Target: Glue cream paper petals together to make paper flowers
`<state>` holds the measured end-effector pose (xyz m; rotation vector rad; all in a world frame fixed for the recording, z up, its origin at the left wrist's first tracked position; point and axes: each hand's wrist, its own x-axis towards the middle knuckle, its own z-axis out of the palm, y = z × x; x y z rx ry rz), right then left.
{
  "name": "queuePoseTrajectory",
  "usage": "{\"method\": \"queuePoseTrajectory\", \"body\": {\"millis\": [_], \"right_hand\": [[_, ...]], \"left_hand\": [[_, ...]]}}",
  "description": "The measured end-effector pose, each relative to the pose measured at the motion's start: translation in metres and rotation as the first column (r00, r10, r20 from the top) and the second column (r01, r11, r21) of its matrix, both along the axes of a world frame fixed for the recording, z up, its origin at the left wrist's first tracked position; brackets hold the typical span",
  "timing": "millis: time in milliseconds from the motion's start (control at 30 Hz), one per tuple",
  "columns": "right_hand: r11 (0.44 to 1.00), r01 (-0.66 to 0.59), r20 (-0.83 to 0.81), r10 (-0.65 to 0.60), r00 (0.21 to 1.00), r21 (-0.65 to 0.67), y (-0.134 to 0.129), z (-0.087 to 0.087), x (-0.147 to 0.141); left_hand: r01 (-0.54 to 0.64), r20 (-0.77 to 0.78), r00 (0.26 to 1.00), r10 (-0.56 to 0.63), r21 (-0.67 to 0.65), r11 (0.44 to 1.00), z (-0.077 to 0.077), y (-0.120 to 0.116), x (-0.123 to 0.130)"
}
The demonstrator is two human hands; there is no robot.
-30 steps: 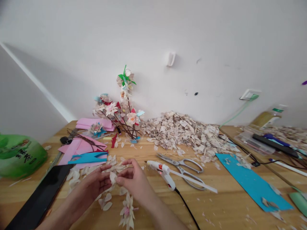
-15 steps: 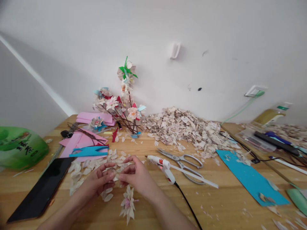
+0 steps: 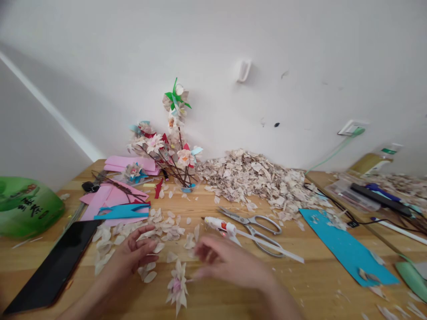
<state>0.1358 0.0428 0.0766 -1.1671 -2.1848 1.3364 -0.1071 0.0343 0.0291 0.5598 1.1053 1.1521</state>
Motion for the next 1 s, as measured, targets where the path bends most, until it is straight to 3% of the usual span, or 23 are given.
{"method": "queuePoseTrajectory", "body": {"millis": [100,167,233,333,433,567,800,1000], "right_hand": [[0.991,-0.121,0.239,0.105,0.965,0.054,-0.008,0.003,0.055],[0.985,-0.024,0.356,-0.038,0.934,0.17,-0.009,-0.009,0.085],[0.956,0.118,0.371,-0.215,0.903,0.268,-0.005,-0.027,0.101],[0.875,0.275,0.256,-0.394,0.883,0.398,0.008,-0.05,0.099],[0.864,0.301,0.139,-0.384,0.913,0.404,0.022,-0.062,0.075],[0.881,0.381,0.056,-0.411,0.91,0.28,0.03,-0.067,0.046],[0.862,0.486,-0.083,-0.479,0.874,0.143,0.023,-0.061,0.031],[0.947,0.257,-0.29,-0.306,0.907,-0.193,0.001,-0.053,0.003]], "left_hand": [[-0.044,-0.016,0.999,0.044,-0.01,0.999,0.003,0.0,-0.002],[-0.058,-0.019,0.998,0.058,-0.018,0.998,0.006,-0.001,-0.001],[-0.076,-0.019,0.997,0.076,-0.025,0.997,0.007,-0.002,0.001],[-0.109,-0.023,0.994,0.108,-0.028,0.994,0.007,-0.003,0.003],[-0.125,-0.03,0.992,0.125,-0.019,0.992,0.005,-0.004,0.004],[-0.148,-0.032,0.989,0.148,-0.009,0.989,0.0,-0.005,0.003],[-0.176,-0.04,0.984,0.175,-0.011,0.984,-0.004,-0.004,0.006],[-0.187,-0.046,0.981,0.188,0.016,0.982,-0.006,-0.005,0.006]]}}
